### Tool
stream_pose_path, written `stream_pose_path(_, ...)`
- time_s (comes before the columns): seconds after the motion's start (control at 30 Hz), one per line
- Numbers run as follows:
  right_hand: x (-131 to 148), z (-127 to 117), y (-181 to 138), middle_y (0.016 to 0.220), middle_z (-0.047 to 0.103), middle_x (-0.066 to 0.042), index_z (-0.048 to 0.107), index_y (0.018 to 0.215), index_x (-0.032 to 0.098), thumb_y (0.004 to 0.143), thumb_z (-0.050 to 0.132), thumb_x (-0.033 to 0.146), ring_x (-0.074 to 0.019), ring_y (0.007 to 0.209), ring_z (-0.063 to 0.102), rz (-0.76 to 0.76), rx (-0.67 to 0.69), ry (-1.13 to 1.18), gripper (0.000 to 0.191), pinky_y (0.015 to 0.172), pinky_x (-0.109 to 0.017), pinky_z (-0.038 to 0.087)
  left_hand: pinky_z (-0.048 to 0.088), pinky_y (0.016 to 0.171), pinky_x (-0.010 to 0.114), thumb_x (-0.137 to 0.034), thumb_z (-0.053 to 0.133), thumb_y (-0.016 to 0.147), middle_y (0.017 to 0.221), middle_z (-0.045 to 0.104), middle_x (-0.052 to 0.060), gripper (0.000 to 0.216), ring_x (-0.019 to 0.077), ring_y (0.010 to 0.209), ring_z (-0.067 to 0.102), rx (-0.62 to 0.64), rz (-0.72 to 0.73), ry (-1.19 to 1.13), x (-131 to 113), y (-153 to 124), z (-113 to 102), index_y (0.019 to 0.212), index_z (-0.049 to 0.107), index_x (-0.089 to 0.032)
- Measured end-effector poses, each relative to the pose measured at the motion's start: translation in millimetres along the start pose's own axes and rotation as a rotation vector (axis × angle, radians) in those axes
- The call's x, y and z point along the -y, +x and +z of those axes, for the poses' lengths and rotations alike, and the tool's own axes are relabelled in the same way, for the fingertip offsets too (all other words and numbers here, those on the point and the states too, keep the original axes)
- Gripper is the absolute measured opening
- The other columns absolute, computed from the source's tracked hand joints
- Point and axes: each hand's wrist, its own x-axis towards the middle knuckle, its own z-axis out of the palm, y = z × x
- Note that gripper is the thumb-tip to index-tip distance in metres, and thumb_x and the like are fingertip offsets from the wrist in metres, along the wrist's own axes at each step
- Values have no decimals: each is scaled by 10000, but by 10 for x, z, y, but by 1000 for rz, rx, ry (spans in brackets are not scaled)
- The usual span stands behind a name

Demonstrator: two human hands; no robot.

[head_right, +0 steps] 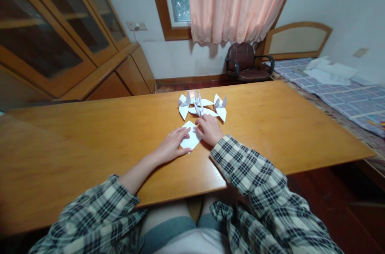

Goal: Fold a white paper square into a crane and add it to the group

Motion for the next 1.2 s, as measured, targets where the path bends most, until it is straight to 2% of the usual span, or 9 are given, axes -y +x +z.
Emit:
stream_pose_path(0.1, 32, -21, -20, 920, 580, -72, 653, 919, 200, 882, 532, 306, -206, 882, 500, -130, 113, 50, 165, 777, -337, 346, 345, 1040, 475, -487, 655, 757, 1214, 583, 106, 722, 288, 1264, 415, -68, -49, 44, -65, -8, 45, 1347, 379, -174)
stream_pose_path(0.27, 36, -9, -40, 946, 593, -73, 672, 936, 194, 890, 528, 320, -195, 889, 507, -153, 139, 95, 196, 783, -332, 346, 382, 996, 483, -535, 570, 808, 1275, 542, 135, 519, 297, 1200, 455, -117, -56, 70, -95, -49, 24, 1171, 531, -166)
stream_pose_path(0.43, -13, -35, -40, 1012, 624, -63, 680, 991, 228, 895, 527, 333, -208, 950, 504, -171, 137, 78, 208, 827, -356, 337, 436, 971, 417, -340, 578, 832, 1172, 592, 99, 358, 230, 1104, 534, -72, -6, -156, 68, -102, -169, 1156, 548, -191)
stream_pose_path(0.53, -69, -16, -21, 1066, 627, -62, 686, 1038, 257, 894, 532, 327, -214, 982, 503, -195, 154, 90, 222, 827, -362, 338, 449, 967, 393, -255, 590, 813, 1184, 600, 88, 330, 202, 1099, 556, 54, 68, -323, 191, -124, -311, 1138, 567, -205)
stream_pose_path(0.6, -105, 5, -10, 1078, 627, -62, 690, 1049, 268, 891, 539, 327, -216, 992, 504, -204, 158, 107, 226, 825, -363, 340, 403, 1016, 417, -236, 619, 791, 1272, 560, 88, 310, 215, 1179, 506, 102, 108, -319, 249, -130, -383, 1101, 598, -219)
stream_pose_path(0.67, -128, 20, -4, 1078, 628, -61, 693, 1052, 275, 890, 542, 328, -217, 998, 506, -206, 156, 122, 228, 827, -364, 343, 365, 1040, 447, -249, 632, 793, 1284, 558, 77, 295, 225, 1210, 466, 95, 138, -263, 285, -126, -418, 1087, 618, -235)
stream_pose_path(0.93, -143, 25, -5, 1067, 630, -56, 709, 1022, 277, 885, 558, 320, -216, 1003, 507, -189, 145, 159, 208, 853, -377, 345, 397, 972, 405, -409, 594, 841, 1160, 618, 57, 249, 211, 1084, 505, 37, 175, -157, 341, -50, -321, 1015, 679, -253)
stream_pose_path(1.2, -185, 52, 13, 1053, 636, -36, 720, 962, 285, 862, 601, 314, -208, 1013, 516, -188, 139, 204, 159, 879, -377, 354, 423, 904, 349, -399, 513, 896, 1046, 655, 43, 251, 179, 988, 553, -20, 199, -119, 396, -3, -270, 940, 711, -251)
